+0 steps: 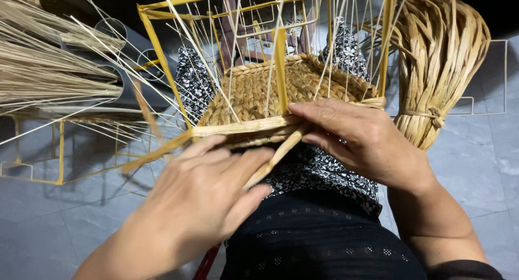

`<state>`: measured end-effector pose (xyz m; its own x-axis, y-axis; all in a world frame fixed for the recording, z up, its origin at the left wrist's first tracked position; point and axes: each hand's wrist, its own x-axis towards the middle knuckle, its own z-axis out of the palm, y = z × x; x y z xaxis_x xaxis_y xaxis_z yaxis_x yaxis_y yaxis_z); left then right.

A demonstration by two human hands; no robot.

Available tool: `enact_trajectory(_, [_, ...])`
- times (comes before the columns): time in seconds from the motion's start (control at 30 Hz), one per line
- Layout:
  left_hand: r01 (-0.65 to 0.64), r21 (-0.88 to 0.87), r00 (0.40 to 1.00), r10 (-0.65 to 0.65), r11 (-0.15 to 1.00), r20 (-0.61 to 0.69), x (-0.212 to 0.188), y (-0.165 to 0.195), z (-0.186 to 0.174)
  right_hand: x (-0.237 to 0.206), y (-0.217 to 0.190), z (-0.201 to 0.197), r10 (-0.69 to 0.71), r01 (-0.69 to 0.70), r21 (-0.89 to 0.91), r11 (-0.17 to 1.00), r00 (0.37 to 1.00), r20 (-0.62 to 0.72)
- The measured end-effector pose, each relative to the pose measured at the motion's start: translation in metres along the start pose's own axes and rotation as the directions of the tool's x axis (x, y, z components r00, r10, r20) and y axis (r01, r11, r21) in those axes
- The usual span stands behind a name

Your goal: The person sits on the floor with a woven basket frame on their lap and weaves dried palm strips around the frame by hand, tucking and tightening the strips along the rim. They occasionally reach for new strips from bundles beside them and continue weaving the sides of the basket.

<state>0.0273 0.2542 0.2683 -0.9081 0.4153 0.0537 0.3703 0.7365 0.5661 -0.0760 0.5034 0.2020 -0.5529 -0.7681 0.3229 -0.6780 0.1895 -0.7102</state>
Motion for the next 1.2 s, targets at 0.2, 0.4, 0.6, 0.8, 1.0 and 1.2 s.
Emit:
enact_trajectory(0.2, [0.017, 0.026, 1.0, -0.017, 1.0, 0.015, -0.101, -0.027, -0.035, 0.008, -0.005, -0.002, -0.003, 0.003, -0.006, 1.0, 0.998, 0.067])
enact_trajectory(0.4, [0.549, 0.237, 0.835, -0.538, 0.802, -0.114, -0.199, -0.086, -0.054, 0.007, 0.001, 0.009, 0.012, -0.01, -0.058, 0.998, 0.999, 0.042])
enact_trajectory(0.6, [0.395, 0.148, 0.914, -0.372, 0.907, -0.164, -0.159, -0.059, -0.06, 0.01, 0.003, 0.027, 0.088, -0.089, -0.006, 0.996, 0.991, -0.101])
enact_trajectory(0.8, [-0.188, -0.016, 0.944, 0.176, 0.982, -0.28, -0.009, -0.021, 0.022, 0.008, -0.006, 0.032, 0.15, -0.169, -0.072, 0.983, 0.964, -0.219])
enact_trajectory(1.0, [0.015, 0.114, 0.956, 0.019, 0.993, -0.293, 0.04, -0.024, 0.049, 0.006, -0.009, 0.04, 0.242, -0.245, 0.026, 0.969, 0.927, -0.287])
enact_trajectory(1.2, [0.214, 0.005, 0.963, -0.21, 0.977, -0.17, 0.054, -0.031, 0.043, 0.011, -0.014, 0.041, 0.271, -0.297, -0.058, 0.953, 0.924, -0.27])
